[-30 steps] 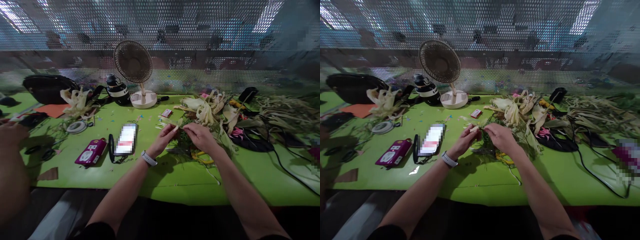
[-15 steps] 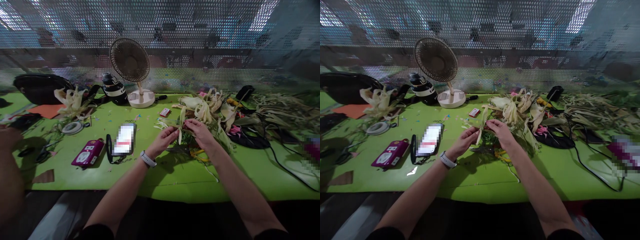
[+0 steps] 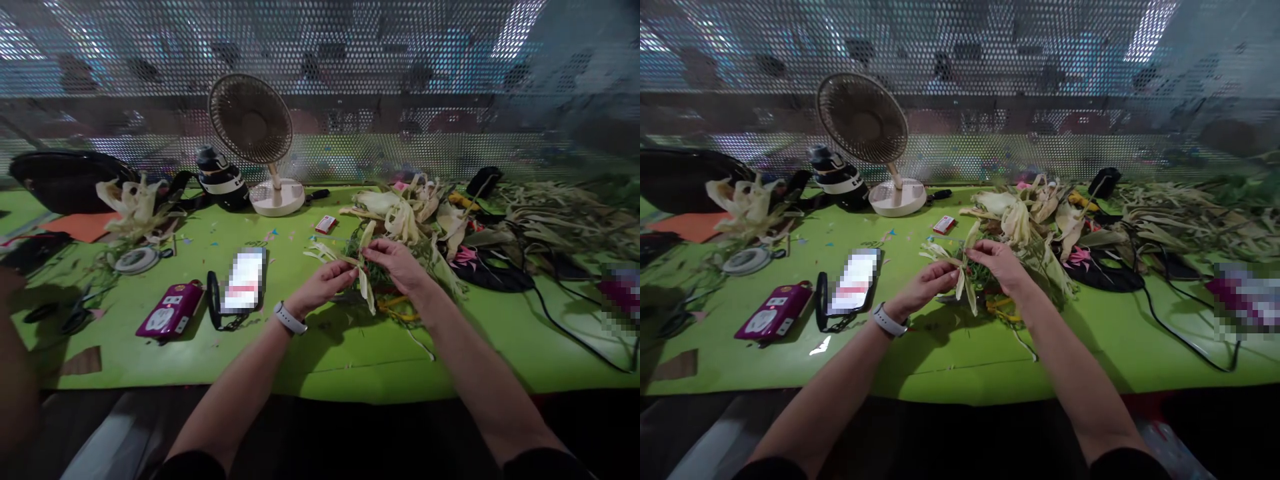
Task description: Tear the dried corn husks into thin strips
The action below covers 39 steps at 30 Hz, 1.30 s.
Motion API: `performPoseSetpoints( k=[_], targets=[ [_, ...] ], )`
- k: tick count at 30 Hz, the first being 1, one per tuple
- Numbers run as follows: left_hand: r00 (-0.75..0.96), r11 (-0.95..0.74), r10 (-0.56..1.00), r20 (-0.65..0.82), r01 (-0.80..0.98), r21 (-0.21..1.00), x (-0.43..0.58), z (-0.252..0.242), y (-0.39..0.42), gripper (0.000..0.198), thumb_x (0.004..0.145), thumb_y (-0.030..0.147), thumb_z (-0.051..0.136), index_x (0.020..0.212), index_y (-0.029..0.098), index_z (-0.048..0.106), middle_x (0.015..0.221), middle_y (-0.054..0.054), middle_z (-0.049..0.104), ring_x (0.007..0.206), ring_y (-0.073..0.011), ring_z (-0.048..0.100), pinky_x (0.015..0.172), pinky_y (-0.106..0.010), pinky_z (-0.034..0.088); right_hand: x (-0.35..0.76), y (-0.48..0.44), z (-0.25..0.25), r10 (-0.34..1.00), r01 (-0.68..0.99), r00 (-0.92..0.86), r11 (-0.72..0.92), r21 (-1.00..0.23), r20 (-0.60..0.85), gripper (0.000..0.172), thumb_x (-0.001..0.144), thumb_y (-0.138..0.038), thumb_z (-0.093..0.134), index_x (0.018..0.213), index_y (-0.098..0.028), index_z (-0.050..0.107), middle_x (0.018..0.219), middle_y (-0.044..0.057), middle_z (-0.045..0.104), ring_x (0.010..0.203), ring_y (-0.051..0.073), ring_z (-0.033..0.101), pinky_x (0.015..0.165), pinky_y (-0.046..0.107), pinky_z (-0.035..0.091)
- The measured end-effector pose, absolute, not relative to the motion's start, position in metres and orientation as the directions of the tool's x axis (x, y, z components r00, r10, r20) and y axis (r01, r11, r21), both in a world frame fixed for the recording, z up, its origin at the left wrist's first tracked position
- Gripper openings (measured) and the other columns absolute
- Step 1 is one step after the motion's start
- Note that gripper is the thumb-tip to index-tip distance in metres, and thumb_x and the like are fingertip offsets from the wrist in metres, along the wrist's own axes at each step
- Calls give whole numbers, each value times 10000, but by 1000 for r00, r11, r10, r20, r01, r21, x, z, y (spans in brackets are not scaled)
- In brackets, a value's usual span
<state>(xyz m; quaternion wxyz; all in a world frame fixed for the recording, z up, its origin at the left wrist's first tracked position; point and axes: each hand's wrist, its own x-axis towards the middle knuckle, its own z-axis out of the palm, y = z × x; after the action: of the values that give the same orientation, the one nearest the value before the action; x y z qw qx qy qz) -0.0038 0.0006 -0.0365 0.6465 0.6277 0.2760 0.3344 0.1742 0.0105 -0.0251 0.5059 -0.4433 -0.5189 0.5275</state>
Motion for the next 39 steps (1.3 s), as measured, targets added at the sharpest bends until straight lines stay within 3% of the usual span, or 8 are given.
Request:
performPoseSetpoints(
  k=[5,8,10,13,19,25,32,39],
  targets=[
    [607,-55,792,65,-36,998,1,-41,-1,273,795,418,621,797,145,620,698,-1,526,617,-96,415,572,-234,349,175,-2,-10,874,382,-118,478,-791,472,389,725,-397,703,1069,-229,635,1202,81,588,1183,246,487,1037,447,337],
    [591,-86,802,87,-30,996,4,-45,-2,227,787,373,636,801,147,623,714,-11,548,648,-113,444,609,-248,375,167,-8,-8,831,567,-193,528,-632,522,528,694,-421,735,1180,-265,600,1381,86,456,1334,296,319,1096,513,228],
    [608,-95,787,102,-44,995,5,-45,-2,211,793,355,630,841,150,629,752,-21,568,687,-124,469,639,-251,389,164,-8,-10,819,607,-204,536,-587,537,385,724,-396,719,1085,-279,655,1396,60,453,1367,296,266,1107,525,194],
    [643,-99,759,103,-43,994,5,-42,-2,240,821,368,595,924,156,636,806,-29,581,711,-123,483,658,-244,395,165,-4,-14,810,560,-165,547,-623,563,73,801,-309,651,814,-251,694,1257,42,585,1320,266,359,1089,511,241],
    [659,-47,749,71,-55,997,2,-37,-5,274,830,398,579,983,177,635,784,-9,552,649,-100,450,577,-206,370,169,7,-22,852,365,49,470,-803,521,132,811,-331,626,754,-213,642,1090,64,648,1138,227,536,1016,446,361],
    [487,-34,865,120,-182,983,8,-41,-4,268,767,409,667,881,169,634,765,5,566,674,-96,479,627,-210,399,170,-9,-2,722,605,164,465,-647,672,222,833,-435,594,910,-230,633,1157,96,588,1176,259,476,1003,428,349],
    [236,-133,952,193,-246,960,5,-38,3,302,686,428,735,763,146,662,700,-1,597,647,-94,493,603,-216,400,157,-33,3,919,630,-198,386,-674,341,271,866,-467,539,845,-204,605,579,-17,592,491,127,514,503,253,355],
    [260,-77,955,143,-248,966,1,-37,8,272,713,381,724,790,128,658,675,-18,645,633,-101,556,595,-217,423,160,-28,-2,845,656,-222,499,-566,487,244,937,-337,446,896,-199,643,828,59,688,764,187,619,702,301,440]
  ],
)
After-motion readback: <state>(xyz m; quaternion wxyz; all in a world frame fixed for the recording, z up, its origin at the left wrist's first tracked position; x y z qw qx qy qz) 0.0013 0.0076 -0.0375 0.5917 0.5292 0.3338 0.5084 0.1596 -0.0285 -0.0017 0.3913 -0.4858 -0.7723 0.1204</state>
